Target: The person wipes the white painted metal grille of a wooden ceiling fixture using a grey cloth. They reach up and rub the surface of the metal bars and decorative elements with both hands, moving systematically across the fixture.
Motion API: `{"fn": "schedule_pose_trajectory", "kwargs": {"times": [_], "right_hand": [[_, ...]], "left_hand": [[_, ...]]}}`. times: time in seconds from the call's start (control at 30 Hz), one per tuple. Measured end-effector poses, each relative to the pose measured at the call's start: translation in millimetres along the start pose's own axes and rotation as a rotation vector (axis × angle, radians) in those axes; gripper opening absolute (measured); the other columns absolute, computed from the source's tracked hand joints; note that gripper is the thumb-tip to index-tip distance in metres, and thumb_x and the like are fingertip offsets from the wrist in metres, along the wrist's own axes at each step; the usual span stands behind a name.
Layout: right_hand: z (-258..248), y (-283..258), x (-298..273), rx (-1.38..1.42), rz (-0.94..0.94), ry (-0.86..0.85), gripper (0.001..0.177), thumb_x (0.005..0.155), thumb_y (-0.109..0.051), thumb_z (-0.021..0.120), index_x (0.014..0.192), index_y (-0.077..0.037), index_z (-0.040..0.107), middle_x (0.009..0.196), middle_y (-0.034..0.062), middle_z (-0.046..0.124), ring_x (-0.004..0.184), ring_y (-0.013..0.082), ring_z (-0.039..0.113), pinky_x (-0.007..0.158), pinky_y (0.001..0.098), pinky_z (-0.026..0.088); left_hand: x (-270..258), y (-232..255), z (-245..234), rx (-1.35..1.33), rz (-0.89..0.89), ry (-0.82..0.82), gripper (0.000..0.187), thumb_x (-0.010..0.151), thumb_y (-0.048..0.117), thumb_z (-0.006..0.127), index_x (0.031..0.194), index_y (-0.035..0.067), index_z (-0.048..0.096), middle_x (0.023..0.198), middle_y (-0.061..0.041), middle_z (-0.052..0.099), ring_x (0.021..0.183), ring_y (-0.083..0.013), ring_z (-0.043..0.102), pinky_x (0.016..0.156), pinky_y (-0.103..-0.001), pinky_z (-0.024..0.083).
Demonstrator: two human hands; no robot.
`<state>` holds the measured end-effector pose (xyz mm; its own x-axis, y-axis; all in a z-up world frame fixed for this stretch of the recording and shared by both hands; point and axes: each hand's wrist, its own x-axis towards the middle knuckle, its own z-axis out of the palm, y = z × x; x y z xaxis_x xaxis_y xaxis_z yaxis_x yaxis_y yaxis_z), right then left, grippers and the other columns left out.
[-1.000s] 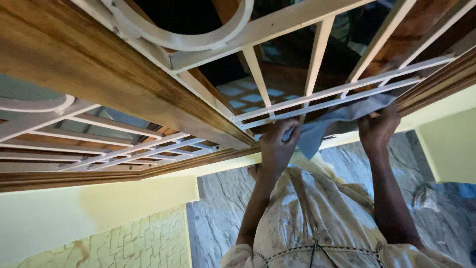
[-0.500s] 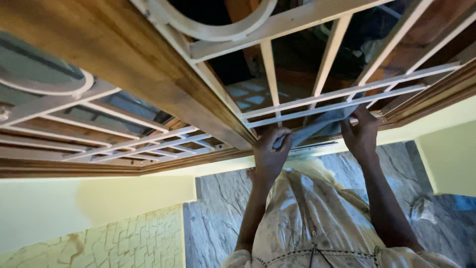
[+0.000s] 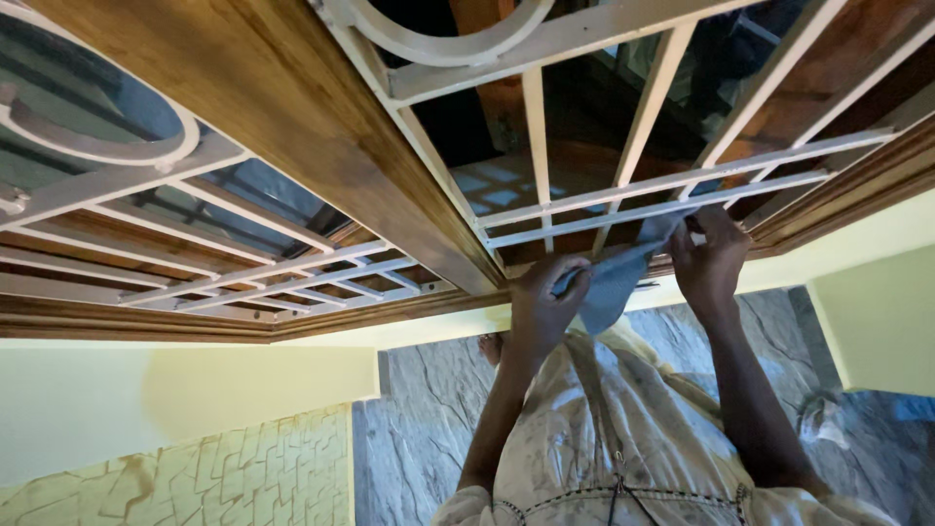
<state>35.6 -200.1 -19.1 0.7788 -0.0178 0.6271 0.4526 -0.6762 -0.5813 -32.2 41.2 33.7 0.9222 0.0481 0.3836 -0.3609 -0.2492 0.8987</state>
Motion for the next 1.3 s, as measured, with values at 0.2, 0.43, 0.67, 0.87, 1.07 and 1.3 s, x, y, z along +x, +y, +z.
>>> {"fn": "schedule_pose_trajectory", "kwargs": {"times": [0.2,0.43,0.67,0.87,1.07,1.3], "right_hand": [[-2,-19,6,-0.134,-0.004,0.015,0.017,0.101,-0.001,0.074,0.088,0.0,0.063,0.085,0.0186,0.065,0.073,0.0352,0.065,0.068,0.042,0.049],[-8,-51,11,0.239,0.194,-0.118,0.012,0.106,-0.004,0.068,0.095,0.002,0.068,0.086,0.0113,0.071,0.073,0.0213,0.067,0.066,0.0322,0.052],[4,-91,22,0.173,-0.036,-0.004,0.01,0.102,-0.003,0.078,0.1,0.001,0.069,0.09,0.0143,0.07,0.08,0.0217,0.07,0.071,0.0328,0.054],[14,-96,28,0.085,-0.124,0.013,0.015,0.096,0.001,0.079,0.096,0.0,0.065,0.087,0.0153,0.065,0.071,0.0264,0.066,0.064,0.0365,0.051],[12,-100,38,0.186,-0.101,0.031,0.012,0.099,0.001,0.078,0.101,0.001,0.066,0.092,0.0149,0.066,0.073,0.0248,0.066,0.066,0.0357,0.051],[23,-104,31,0.012,-0.142,-0.072,0.016,0.092,0.001,0.083,0.091,-0.001,0.067,0.083,0.015,0.065,0.071,0.0268,0.065,0.064,0.0377,0.05]], "left_hand": [[-2,4,-13,0.077,0.09,0.027,0.019,0.091,0.006,0.076,0.11,0.006,0.071,0.1,-0.013,0.074,0.088,-0.0266,0.075,0.077,-0.033,0.058],[-1,-11,-22,0.065,-0.072,0.26,0.009,0.094,0.009,0.071,0.101,0.004,0.071,0.082,-0.007,0.072,0.07,-0.0121,0.067,0.064,-0.028,0.055],[1,-24,-12,-0.228,-0.037,0.582,0.006,0.111,0.009,0.06,0.108,0.003,0.06,0.081,0.002,0.054,0.075,-0.0036,0.047,0.069,-0.023,0.039],[11,-16,0,-0.325,-0.047,0.552,0.013,0.097,0.006,0.064,0.11,0.003,0.061,0.094,0.0,0.065,0.083,-0.0053,0.058,0.074,-0.023,0.049],[22,-7,-4,-0.083,0.115,0.513,0.013,0.095,-0.001,0.073,0.105,0.002,0.066,0.099,-0.007,0.071,0.088,-0.0129,0.065,0.079,-0.028,0.051],[32,-24,5,0.164,0.309,0.548,0.022,0.089,-0.002,0.075,0.106,0.004,0.063,0.105,-0.015,0.068,0.096,-0.0284,0.068,0.085,-0.036,0.056]]}}
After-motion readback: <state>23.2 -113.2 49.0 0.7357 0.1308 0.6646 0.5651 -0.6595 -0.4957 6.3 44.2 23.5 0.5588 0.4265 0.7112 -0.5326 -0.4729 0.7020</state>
